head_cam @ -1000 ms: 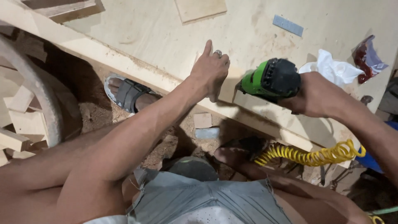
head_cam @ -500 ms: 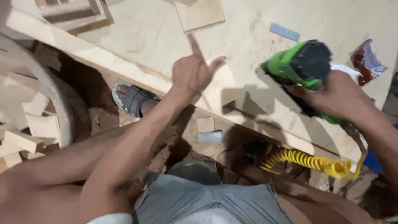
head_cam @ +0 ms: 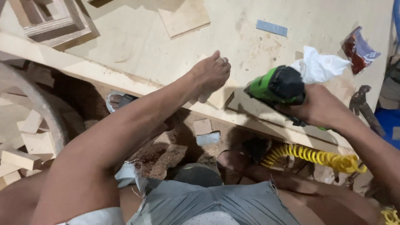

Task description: Assembling small wooden boxes by applying glue to the frames and nailing the base plates using a pneumatic nail gun.

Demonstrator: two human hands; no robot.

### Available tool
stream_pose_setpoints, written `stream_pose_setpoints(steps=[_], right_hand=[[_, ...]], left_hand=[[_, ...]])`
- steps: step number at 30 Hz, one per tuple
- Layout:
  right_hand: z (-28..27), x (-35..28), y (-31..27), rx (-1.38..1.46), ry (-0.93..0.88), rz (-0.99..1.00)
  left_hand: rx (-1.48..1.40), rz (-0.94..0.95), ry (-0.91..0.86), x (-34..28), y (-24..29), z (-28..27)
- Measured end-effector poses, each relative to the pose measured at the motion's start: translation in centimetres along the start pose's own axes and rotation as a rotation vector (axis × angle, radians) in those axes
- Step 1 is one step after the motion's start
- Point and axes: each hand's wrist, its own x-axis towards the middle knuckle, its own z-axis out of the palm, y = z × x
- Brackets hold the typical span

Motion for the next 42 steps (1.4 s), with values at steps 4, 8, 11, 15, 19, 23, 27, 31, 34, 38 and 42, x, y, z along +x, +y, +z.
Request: stream_pose_setpoints(steps=[4, 8, 11, 15, 19, 23, 27, 31, 34, 38, 42], right_hand=[[0.7, 0.0, -0.6, 0.057, -0.010, -0.022], [1.2, 1.7, -1.4, 0.024, -0.010, -0.127], [0.8, 2.9, -1.8, 0.073, 0.034, -0.119], [0.7, 4.2, -1.6, -0.010, 0.000, -0.029], [-1.0, 2.2, -4.7, -0.097, -0.109, 0.027], [-0.8, 2.5, -4.8, -0.157, -0.162, 0.021], [-1.0, 2.0, -5.5, -0.128, -0.172, -0.028], [-0.9, -0.2, -6.7, -0.020, -0.206, 0.070], [0.1, -0.2, -6.3, 0.033, -0.235, 0.149], [1.5, 1.0, -4.4, -0.039, -0.237, -0.093], [2.3, 2.3, -2.6, -0.101, -0.153, -0.401]], left_hand=[[-0.057, -0.006, 0.034, -1.0, 0.1, 0.2], [-0.118, -0.064, 0.103, -2.7, 0.7, -1.7], [-0.152, -0.122, 0.108, -3.6, 0.7, -3.5], [-0.163, -0.123, 0.049, -2.2, 0.9, -1.6], [-0.122, -0.039, -0.096, -1.6, 0.2, -1.5], [-0.152, -0.025, -0.117, -1.6, -0.1, -1.8], [-0.102, -0.032, -0.075, -1.6, 0.0, -1.1], [-0.187, -0.038, -0.139, -1.9, 0.0, -2.0], [-0.211, -0.041, -0.150, -2.0, -0.4, -2.6], [-0.192, -0.033, -0.147, -1.6, -0.4, -2.0], [-0.207, -0.041, -0.133, -1.6, -0.5, -2.0]])
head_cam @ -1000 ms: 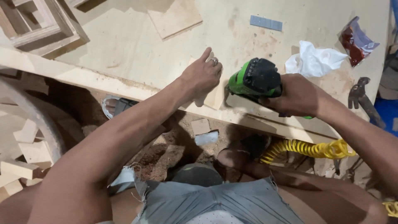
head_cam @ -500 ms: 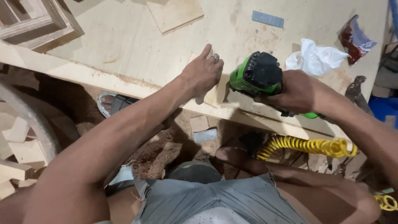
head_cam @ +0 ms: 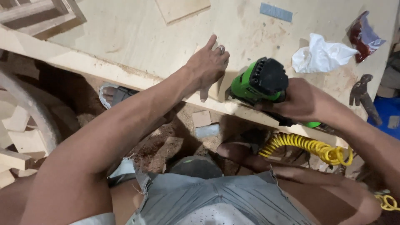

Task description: Assembling small wooden boxes by applying glue to the frames and nailing the base plates using a pneumatic nail gun.

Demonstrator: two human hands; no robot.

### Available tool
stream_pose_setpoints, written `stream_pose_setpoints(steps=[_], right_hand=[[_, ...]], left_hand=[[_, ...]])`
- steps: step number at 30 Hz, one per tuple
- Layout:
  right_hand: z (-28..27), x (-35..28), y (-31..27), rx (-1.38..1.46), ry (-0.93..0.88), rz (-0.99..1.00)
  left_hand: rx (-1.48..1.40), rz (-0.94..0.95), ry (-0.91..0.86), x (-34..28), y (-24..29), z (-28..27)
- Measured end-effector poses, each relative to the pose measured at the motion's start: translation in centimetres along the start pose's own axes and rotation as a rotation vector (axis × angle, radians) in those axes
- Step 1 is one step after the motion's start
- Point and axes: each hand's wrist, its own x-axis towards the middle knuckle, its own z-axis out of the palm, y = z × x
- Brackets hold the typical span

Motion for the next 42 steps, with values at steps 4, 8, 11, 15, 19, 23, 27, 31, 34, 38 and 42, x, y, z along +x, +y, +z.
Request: stream_pose_setpoints(steps=[4, 8, 11, 15, 19, 23, 27, 31, 34, 38, 42], right_hand=[[-0.1, -0.8, -1.6, 0.042, -0.023, 0.160], [0.7, -0.7, -0.9, 0.087, -0.005, 0.057], [0.7, -0.6, -0.5, 0.023, -0.015, 0.081], [-0.1, -1.0, -3.0, -0.029, -0.154, 0.446], [-1.2, -1.0, -5.4, 0.016, -0.190, 0.561], [-1.1, -1.2, -4.5, -0.021, -0.173, 0.423], [-1.9, -2.5, -2.7, 0.155, -0.003, 0.355], [-3.7, -4.2, -1.8, 0.180, 0.154, 0.529], [-2.7, -5.1, 1.4, 0.194, 0.292, 0.677], [-2.5, -3.6, 3.6, 0.264, 0.123, 0.447], [-2.7, 0.3, 3.5, -0.037, 0.175, 0.161]], left_hand=[[0.015, 0.002, -0.032, 0.2, 0.0, 0.3], [0.040, 0.003, 0.009, 0.5, 0.1, 0.8], [0.038, 0.006, 0.016, 0.8, -0.2, 0.7], [-0.006, -0.011, 0.005, 0.9, 0.0, 0.9], [-0.016, -0.008, -0.022, 0.9, -0.2, 0.8], [0.006, 0.017, 0.053, 0.6, -0.2, 1.9], [-0.226, -0.321, 0.197, -0.8, 0.0, 1.9], [-0.669, -0.774, 0.447, -4.2, -1.8, 3.9], [-0.482, -0.796, 0.783, -6.2, -2.3, 6.3], [-0.755, -0.702, 0.411, -9.0, -1.9, 0.6], [-0.632, -0.587, 0.055, -8.7, 2.3, -1.0]])
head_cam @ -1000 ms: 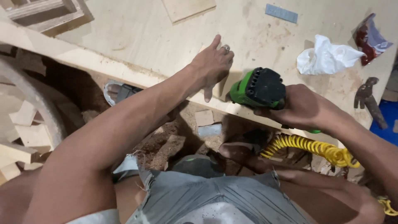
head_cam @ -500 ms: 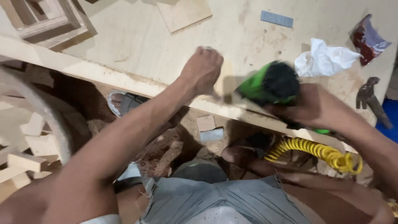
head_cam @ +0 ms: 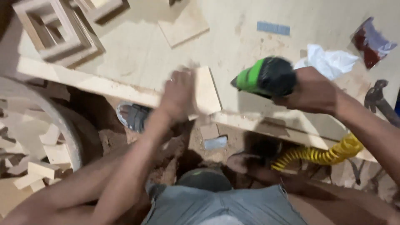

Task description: Assembling small wooden boxes by applying glue to the frames and nailing the base plates using a pneumatic nail gun.

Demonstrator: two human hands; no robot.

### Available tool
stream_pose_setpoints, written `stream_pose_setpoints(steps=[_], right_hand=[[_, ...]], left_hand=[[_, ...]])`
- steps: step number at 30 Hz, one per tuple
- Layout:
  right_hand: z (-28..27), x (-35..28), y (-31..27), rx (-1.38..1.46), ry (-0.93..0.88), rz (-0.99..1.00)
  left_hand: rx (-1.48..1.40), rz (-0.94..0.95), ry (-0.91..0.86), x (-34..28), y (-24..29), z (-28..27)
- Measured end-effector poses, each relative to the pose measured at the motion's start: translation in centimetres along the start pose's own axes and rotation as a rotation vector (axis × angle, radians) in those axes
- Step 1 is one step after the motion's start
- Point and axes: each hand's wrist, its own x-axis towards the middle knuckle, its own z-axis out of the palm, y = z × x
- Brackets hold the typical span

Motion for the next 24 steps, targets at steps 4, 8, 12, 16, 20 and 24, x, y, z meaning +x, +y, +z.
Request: stream_pose_setpoints(steps=[4, 8, 12, 16, 20, 24], right_hand=[[-1.3, 1.7, -4.6, -0.020, 0.051, 0.083], [-2.6, 2.9, -5.1, 0.103, 0.002, 0.244], [-1.9, 2.6, -4.1, 0.168, -0.040, 0.339], [-4.2, 0.3, -4.8, 0.312, -0.068, 0.223], [-4.8, -0.3, -6.1, 0.262, -0.091, 0.378], [-3.6, -0.2, -5.1, 0.282, -0.144, 0.334]], left_hand=[[0.025, 0.215, 0.016, 2.8, -0.2, 2.0], [0.130, 0.306, -0.042, 4.7, 0.3, -2.0], [-0.426, 0.503, 0.061, 5.1, 1.1, -5.3], [-0.701, 0.759, -0.011, 9.2, 4.0, -5.0], [-0.929, 0.820, -0.047, 12.3, 6.9, -3.5], [-1.008, 0.870, -0.018, 12.5, 7.0, -1.9]])
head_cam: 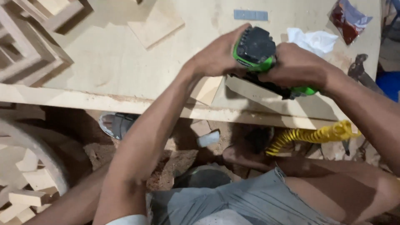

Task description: Assembling small wooden boxes by applying glue to the frames and nailing the base plates using a pneumatic nail gun.

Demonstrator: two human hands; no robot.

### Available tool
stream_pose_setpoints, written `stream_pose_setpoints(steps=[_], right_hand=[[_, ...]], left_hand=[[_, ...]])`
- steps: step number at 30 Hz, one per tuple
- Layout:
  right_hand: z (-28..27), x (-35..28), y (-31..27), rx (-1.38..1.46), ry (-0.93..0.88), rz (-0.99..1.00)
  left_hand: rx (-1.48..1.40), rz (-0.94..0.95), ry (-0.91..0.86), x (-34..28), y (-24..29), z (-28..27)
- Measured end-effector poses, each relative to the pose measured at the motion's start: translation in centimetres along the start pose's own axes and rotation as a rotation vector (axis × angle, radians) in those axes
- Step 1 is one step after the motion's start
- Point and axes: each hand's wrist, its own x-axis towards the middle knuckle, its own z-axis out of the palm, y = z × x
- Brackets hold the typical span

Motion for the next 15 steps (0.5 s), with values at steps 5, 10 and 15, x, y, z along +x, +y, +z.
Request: stream_pose_setpoints(steps=[5, 10, 15], right_hand=[[-0.1, -0.4, -1.6, -0.032, 0.058, 0.006], [0.3, 0.4, -0.8, -0.001, 0.086, -0.029], [0.6, -0.9, -1.8, -0.087, 0.081, 0.041]], left_hand=[[0.029, -0.066, 0.013, -0.8, 1.4, -0.7], [-0.017, -0.117, 0.028, -0.7, 1.7, -0.3], [0.023, 0.127, 0.033, -1.2, 2.1, -0.1]])
